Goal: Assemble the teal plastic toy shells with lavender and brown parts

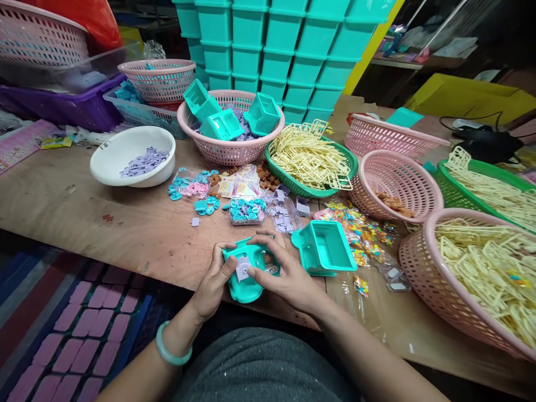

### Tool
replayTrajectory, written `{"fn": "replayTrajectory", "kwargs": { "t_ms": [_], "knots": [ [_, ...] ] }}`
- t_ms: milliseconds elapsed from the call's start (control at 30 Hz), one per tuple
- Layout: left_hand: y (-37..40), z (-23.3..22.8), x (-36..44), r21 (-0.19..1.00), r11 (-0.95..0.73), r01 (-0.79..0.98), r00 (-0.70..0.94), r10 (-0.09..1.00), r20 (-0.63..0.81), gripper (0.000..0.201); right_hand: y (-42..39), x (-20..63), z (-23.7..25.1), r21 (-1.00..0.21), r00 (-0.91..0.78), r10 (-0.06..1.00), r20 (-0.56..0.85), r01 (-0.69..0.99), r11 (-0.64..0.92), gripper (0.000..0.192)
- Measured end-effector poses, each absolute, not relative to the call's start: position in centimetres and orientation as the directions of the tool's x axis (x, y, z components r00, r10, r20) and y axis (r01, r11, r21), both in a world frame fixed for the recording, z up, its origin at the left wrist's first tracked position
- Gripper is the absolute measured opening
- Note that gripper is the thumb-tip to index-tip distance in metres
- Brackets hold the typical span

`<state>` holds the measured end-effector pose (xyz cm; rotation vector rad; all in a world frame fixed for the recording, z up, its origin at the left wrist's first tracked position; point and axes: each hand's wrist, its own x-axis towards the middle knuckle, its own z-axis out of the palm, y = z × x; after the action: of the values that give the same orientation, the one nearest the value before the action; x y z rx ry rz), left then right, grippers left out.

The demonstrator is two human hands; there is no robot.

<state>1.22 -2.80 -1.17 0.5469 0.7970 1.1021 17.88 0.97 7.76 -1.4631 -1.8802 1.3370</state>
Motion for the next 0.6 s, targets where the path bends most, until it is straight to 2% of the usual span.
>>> {"fn": "replayTrajectory", "kwargs": {
  "t_ms": [200,333,433,533,600],
  "knots": [
    [-2.7,-1.4,0.5,0.790,0.338,-0.511,0.318,0.929,-0.191,0.081,1.2,17.7,8.0,-0.839,-0.359,0.908,-0.215,0.544,0.017,0.040],
    [-2.8,-0.7,1.0,0.848,0.240,-0.473,0.235,0.962,-0.141,0.076,0.9,17.3,8.0,-0.790,-0.336,0.922,-0.194,0.611,0.056,0.040],
    [-2.7,-0.8,0.8,0.865,0.250,-0.434,0.247,0.957,-0.153,0.072,1.2,17.3,7.8,-0.770,-0.327,0.936,-0.131,0.628,0.111,0.040],
    [-2.5,-1.4,0.0,0.864,0.325,-0.386,0.303,0.929,-0.214,0.081,1.7,17.9,7.9,-0.793,-0.404,0.900,-0.166,0.596,0.121,0.047],
    [-2.4,-1.7,-0.5,0.838,0.366,-0.404,0.332,0.913,-0.238,0.091,1.9,18.4,7.9,-0.815,-0.449,0.866,-0.220,0.573,0.090,0.059]
  ]
}}
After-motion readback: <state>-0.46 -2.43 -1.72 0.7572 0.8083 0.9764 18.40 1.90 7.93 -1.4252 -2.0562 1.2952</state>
